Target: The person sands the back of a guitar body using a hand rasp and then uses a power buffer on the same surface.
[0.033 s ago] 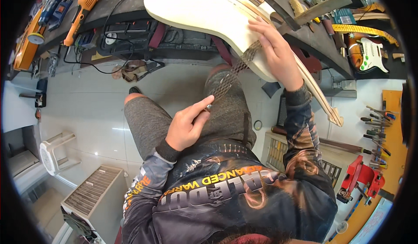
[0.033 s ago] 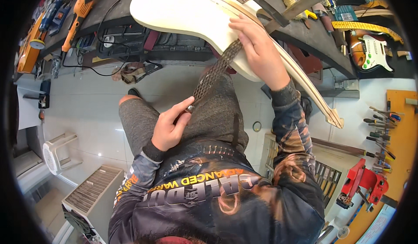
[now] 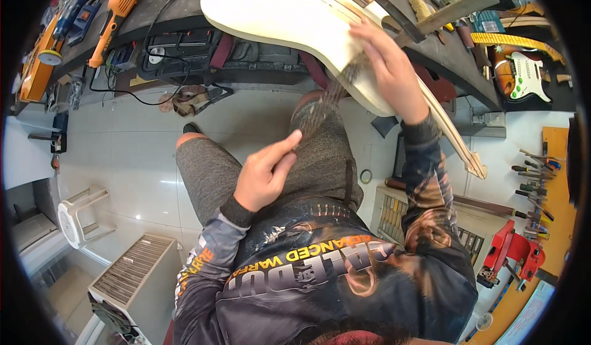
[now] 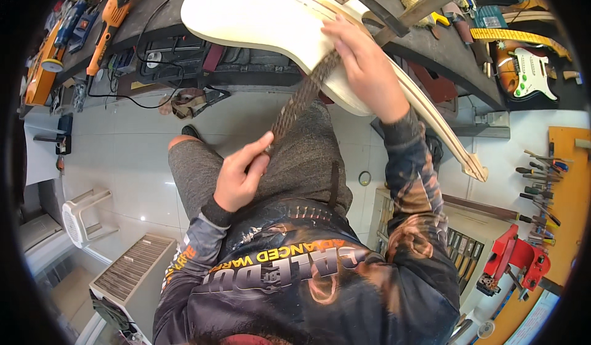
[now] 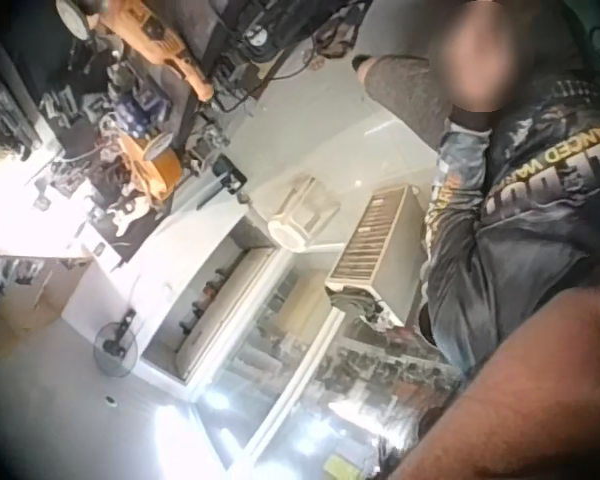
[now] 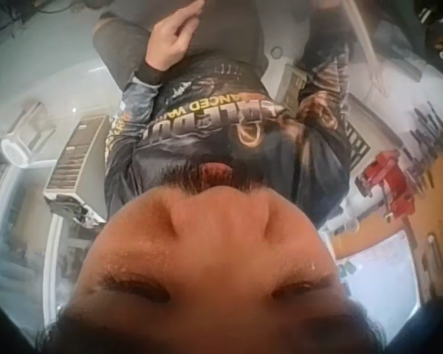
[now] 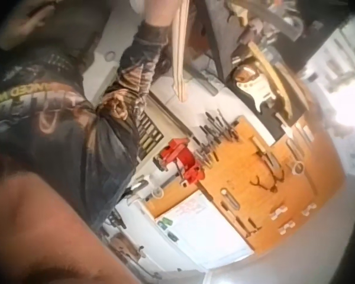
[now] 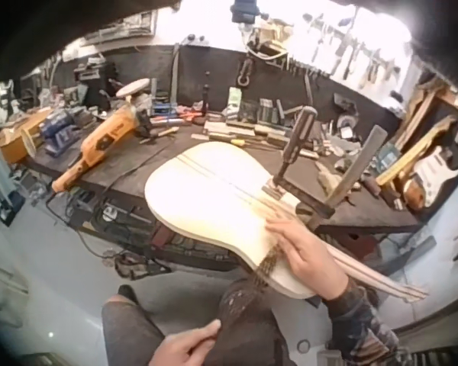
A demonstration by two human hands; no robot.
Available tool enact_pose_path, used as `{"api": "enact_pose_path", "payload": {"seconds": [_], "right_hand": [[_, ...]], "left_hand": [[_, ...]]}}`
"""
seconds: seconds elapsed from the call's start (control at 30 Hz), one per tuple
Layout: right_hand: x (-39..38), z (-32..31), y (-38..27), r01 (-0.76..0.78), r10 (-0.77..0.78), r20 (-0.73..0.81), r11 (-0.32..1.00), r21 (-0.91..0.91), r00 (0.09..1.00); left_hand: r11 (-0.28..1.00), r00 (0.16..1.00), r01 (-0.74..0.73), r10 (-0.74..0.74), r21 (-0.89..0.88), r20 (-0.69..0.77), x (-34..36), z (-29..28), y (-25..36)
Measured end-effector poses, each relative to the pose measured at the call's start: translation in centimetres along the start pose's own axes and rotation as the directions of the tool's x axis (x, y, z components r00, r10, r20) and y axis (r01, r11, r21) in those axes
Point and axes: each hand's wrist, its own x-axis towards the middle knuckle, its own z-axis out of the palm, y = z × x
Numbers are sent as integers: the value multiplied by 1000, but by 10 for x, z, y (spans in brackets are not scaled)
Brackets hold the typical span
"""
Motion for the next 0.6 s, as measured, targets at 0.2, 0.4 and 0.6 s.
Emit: {"api": "enact_pose_path", "payload": {"seconds": [0.2, 0.4, 0.6], "right_hand": [[64, 6, 45, -4, 7, -33, 995, 97, 999], [4, 4, 6, -36, 37, 29, 999, -23, 999], [95, 8, 54, 13, 15, 96, 959, -284, 995]], "left_hand": [[991, 990, 19, 0, 134, -138, 60, 1, 18], [980, 998, -48, 55, 194, -28, -2, 4, 6], [981, 981, 135, -113, 137, -157, 76, -9, 21]]}}
